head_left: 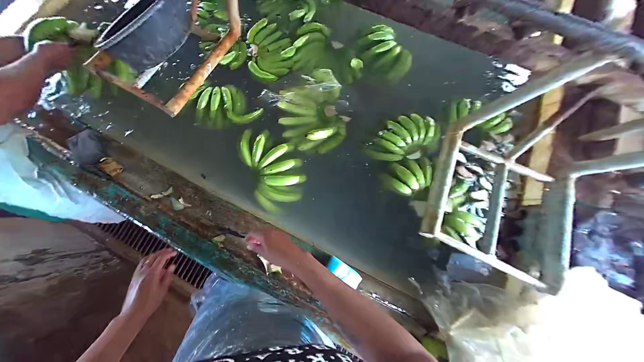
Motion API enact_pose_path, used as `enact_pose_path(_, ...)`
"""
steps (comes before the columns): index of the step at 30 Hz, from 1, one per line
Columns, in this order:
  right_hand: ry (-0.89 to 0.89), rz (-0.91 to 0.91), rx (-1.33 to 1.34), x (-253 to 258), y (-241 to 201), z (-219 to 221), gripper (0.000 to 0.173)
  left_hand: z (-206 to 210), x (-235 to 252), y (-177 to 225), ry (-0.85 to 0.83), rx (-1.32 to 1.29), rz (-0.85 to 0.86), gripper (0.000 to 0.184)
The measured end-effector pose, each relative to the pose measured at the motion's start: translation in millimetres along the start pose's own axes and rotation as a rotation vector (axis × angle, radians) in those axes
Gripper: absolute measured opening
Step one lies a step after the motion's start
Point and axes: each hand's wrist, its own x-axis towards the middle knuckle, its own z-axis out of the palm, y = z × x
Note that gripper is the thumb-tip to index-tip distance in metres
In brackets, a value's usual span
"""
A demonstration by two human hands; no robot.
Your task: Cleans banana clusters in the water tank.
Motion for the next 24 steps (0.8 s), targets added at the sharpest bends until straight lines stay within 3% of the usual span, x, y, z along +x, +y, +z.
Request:
enact_pose_path(2, -0.04, -0.017, 0.034, 5, 3, -6, 0.032, 20, 69, 28, -0.096, 0.096, 0.064, 0.033)
enact_pose_path(4, -0.095, 0.014, 0.024, 5, 9, -11, 0.031, 40, 120, 37, -0.347, 0.246, 0.019, 0.036)
enact_pose_path(7, -0.167, 0.075, 0.081, -13, 33, -13, 0.033, 57, 149, 24, -0.563, 0.368, 0.047, 0.033)
enact_pose_path(10, -0.172, 0.122, 0.276, -30, 69, -1, 0.034, 60, 152, 19, -0.589, 0.377, 0.088, 0.027)
enact_pose_path(13, -0.143, 0.167, 0.34, -33, 87, 13, 0.035, 58, 160, 22, -0.564, 0.403, 0.085, 0.042)
enact_pose_path(15, -0.039, 0.198, 0.428, -38, 88, 19, 0.034, 59, 169, 17, -0.513, 0.442, 0.111, 0.044)
enact_pose_path(18, 0.144, 0.202, 0.52, -49, 88, 22, 0.031, 57, 185, 12, -0.625, 0.526, 0.131, 0.034)
enact_pose_path(21, 0.077, 0.196, 0.461, -60, 81, 13, 0.031, 54, 188, -3, -0.72, 0.458, 0.185, 0.035)
enact_pose_path(24, -0.076, 0.168, 0.402, -59, 75, 8, 0.032, 33, 177, 1, -0.669, 0.146, 0.196, 0.034)
